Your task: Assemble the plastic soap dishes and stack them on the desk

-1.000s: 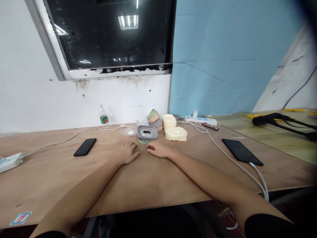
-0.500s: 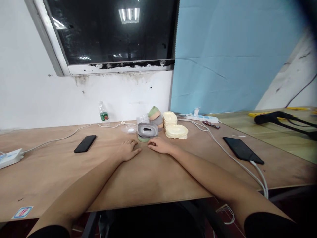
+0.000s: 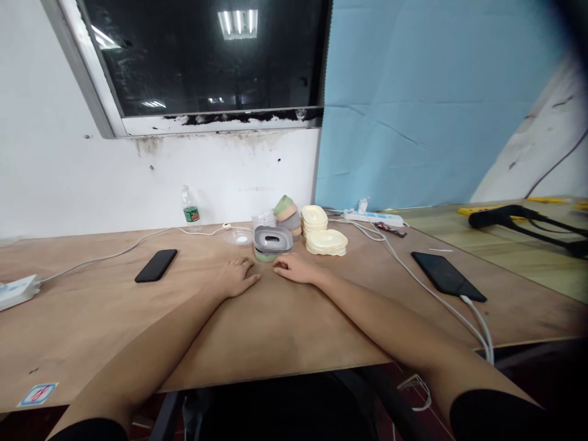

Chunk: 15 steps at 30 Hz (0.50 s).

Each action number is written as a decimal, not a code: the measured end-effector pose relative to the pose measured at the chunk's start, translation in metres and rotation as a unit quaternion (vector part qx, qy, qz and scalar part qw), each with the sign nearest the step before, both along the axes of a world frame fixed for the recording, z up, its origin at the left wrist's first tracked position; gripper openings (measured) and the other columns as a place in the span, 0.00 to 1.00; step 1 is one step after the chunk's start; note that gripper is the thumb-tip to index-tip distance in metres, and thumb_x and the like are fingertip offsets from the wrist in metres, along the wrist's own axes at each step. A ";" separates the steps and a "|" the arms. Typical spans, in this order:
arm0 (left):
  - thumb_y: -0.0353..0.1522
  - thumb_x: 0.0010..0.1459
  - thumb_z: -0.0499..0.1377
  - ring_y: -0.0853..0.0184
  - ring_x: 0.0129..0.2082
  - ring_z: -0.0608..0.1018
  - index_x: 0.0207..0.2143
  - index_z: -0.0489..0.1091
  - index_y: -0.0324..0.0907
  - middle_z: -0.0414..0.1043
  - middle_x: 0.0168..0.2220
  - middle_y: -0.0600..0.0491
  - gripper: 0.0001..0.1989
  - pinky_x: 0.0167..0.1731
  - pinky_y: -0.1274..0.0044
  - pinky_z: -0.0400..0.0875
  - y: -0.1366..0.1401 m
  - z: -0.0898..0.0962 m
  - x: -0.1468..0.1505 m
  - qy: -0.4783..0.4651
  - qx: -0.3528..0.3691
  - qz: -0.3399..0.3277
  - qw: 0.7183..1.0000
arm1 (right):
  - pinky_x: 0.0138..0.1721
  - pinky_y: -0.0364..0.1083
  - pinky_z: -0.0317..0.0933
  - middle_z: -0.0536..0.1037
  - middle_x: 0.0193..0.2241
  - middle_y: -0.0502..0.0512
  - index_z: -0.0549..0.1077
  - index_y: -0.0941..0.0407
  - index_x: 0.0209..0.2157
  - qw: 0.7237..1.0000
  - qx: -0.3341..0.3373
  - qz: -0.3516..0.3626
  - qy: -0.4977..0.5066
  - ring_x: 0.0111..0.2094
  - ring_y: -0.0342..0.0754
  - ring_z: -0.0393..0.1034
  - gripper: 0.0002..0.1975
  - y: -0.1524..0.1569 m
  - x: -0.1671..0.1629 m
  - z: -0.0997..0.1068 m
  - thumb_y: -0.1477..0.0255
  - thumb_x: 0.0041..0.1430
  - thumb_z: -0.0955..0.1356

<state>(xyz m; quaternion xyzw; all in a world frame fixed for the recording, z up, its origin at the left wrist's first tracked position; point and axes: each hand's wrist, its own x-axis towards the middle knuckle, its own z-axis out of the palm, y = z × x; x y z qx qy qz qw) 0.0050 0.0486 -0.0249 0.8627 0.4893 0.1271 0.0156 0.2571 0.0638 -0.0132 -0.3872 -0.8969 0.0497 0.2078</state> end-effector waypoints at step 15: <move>0.50 0.62 0.48 0.51 0.57 0.68 0.56 0.66 0.41 0.65 0.59 0.42 0.29 0.57 0.60 0.61 0.000 0.001 0.000 -0.008 -0.004 -0.015 1.000 | 0.37 0.47 0.56 0.77 0.33 0.58 0.74 0.56 0.33 0.919 0.232 -0.298 0.110 0.37 0.52 0.68 0.09 0.022 0.056 0.009 0.66 0.60 0.65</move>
